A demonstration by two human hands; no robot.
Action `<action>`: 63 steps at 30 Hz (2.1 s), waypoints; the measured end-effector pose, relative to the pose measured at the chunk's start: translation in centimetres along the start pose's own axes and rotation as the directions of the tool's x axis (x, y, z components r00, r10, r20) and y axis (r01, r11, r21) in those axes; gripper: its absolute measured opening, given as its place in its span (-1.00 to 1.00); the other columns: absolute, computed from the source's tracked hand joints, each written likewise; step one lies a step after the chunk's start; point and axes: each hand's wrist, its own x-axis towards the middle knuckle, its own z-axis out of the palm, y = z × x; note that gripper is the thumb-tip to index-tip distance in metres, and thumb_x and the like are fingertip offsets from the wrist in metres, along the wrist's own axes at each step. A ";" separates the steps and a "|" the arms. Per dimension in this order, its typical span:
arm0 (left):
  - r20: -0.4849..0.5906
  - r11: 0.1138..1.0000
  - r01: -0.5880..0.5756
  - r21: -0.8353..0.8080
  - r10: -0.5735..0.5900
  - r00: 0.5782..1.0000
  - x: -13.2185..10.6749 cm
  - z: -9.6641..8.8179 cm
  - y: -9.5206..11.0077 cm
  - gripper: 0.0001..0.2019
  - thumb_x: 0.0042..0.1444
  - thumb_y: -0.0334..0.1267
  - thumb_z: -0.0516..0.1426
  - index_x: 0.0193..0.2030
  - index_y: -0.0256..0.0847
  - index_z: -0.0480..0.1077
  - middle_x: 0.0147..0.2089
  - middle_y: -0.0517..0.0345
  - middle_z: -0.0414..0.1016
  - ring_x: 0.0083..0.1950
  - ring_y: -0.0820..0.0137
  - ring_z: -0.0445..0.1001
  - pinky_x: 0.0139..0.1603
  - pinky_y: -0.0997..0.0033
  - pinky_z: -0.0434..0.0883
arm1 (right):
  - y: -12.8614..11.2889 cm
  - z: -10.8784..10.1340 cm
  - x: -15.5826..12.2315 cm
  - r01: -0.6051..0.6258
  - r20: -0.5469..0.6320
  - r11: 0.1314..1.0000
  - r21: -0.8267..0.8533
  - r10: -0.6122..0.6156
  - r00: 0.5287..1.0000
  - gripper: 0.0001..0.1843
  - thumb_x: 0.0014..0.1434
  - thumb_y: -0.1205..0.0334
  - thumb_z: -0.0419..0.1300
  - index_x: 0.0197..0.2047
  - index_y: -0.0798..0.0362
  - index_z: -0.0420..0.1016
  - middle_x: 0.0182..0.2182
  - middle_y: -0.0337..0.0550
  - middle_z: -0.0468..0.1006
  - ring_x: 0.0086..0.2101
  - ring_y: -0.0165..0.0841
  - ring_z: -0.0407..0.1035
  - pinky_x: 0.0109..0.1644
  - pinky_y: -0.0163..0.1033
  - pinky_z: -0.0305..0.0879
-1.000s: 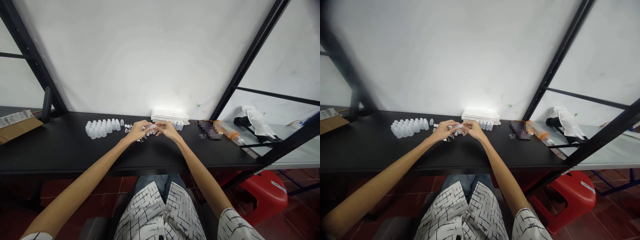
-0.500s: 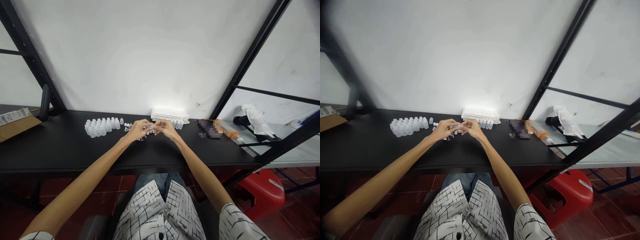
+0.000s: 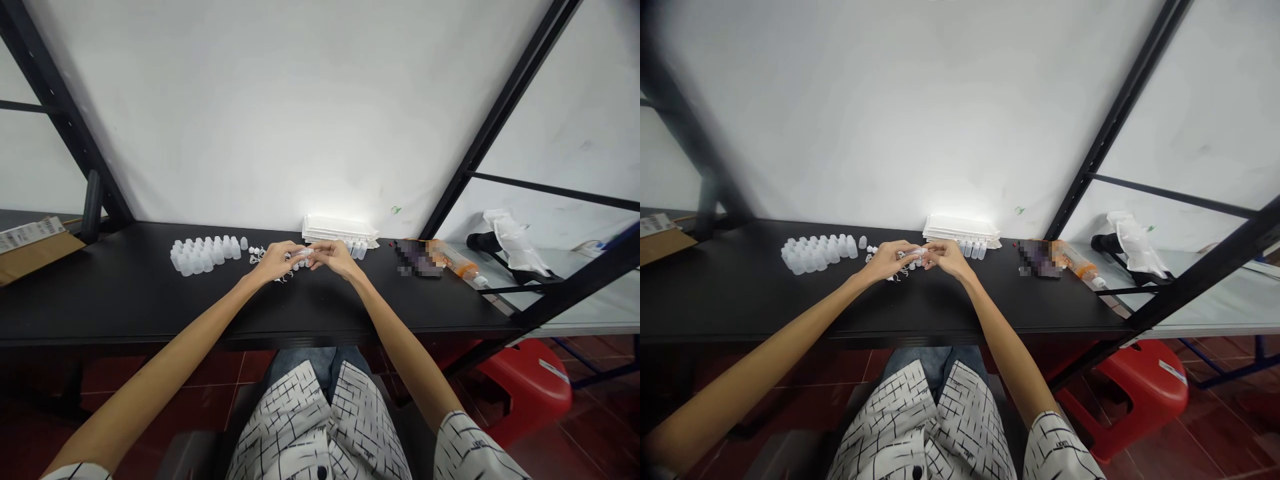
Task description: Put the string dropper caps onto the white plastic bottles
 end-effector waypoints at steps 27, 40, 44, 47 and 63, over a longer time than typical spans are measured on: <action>0.077 0.995 0.054 -0.078 -0.048 0.996 0.0 -0.3 0.4 -0.65 0.14 -0.04 0.11 -0.13 -0.23 0.58 -0.24 0.07 0.58 -0.29 0.37 0.46 -0.42 0.50 0.29 | -0.7 0.4 -0.6 -0.006 -0.021 0.992 -0.124 0.003 1.000 -0.55 -0.11 -0.03 0.39 -0.33 0.22 0.56 -0.58 -0.13 0.55 -0.55 -0.35 0.48 -0.38 -0.20 0.50; -0.005 0.996 -0.092 0.020 0.093 0.996 0.1 -0.1 0.0 -0.75 0.15 -0.16 0.16 -0.12 -0.20 0.58 -0.22 0.07 0.57 -0.37 0.43 0.44 -0.37 0.47 0.34 | -0.6 0.5 -0.6 0.007 -0.050 0.996 -0.092 -0.012 0.999 -0.54 -0.13 -0.06 0.41 -0.34 0.18 0.53 -0.58 -0.13 0.55 -0.51 -0.33 0.49 -0.36 -0.18 0.51; -0.028 0.987 -0.149 0.054 0.151 0.988 0.0 0.0 0.0 -0.76 0.17 -0.18 0.16 -0.12 -0.22 0.58 -0.20 0.03 0.56 -0.34 0.41 0.46 -0.31 0.43 0.36 | -0.6 0.6 -0.6 0.008 -0.058 0.998 -0.066 -0.012 0.998 -0.55 -0.14 -0.05 0.42 -0.36 0.18 0.51 -0.57 -0.13 0.55 -0.50 -0.33 0.49 -0.34 -0.17 0.51; -0.050 0.976 -0.200 0.089 0.205 0.977 0.0 0.1 -0.1 -0.76 0.21 -0.19 0.13 -0.11 -0.21 0.57 -0.20 0.02 0.55 -0.31 0.40 0.47 -0.28 0.41 0.37 | -0.7 0.7 -0.6 0.003 -0.065 0.999 -0.044 -0.006 0.998 -0.56 -0.14 -0.03 0.43 -0.37 0.17 0.50 -0.56 -0.14 0.55 -0.49 -0.33 0.49 -0.32 -0.16 0.52; -0.099 0.989 -0.103 0.109 0.114 0.989 -0.1 0.0 0.3 -0.69 0.22 -0.09 0.09 -0.07 -0.19 0.55 -0.11 0.00 0.53 -0.22 0.36 0.48 -0.30 0.44 0.42 | -1.0 0.5 -0.4 0.006 -0.085 1.000 -0.008 -0.006 0.996 -0.58 -0.17 0.00 0.45 -0.36 0.14 0.50 -0.52 -0.18 0.54 -0.43 -0.31 0.51 -0.27 -0.12 0.55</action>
